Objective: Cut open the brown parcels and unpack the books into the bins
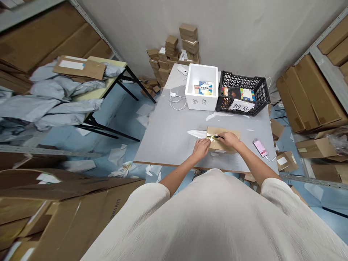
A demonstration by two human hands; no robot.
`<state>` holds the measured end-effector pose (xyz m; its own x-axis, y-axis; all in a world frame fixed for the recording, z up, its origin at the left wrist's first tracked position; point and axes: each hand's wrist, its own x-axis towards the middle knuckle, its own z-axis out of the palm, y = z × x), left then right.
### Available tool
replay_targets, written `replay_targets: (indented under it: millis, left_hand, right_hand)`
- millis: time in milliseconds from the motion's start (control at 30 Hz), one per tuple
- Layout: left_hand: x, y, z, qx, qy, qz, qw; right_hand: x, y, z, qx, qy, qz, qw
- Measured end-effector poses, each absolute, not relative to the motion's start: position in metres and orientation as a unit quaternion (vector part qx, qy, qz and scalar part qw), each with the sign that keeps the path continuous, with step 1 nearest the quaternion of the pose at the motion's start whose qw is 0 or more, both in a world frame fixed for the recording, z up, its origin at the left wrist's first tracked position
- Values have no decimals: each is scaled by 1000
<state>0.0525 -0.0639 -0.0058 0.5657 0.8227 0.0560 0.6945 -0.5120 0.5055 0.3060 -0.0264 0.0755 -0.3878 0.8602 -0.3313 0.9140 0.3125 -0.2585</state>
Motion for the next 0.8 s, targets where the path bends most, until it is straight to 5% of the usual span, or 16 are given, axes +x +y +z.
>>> replay_targets:
  millis: [467,800]
  left_hand:
    - [62,-68,9,851,491,85,164]
    - [73,-65,16,836,526,45,150]
  right_hand:
    - [353,-43,106,604,753,-160,205]
    - [440,-78,125,648,715,-179,191]
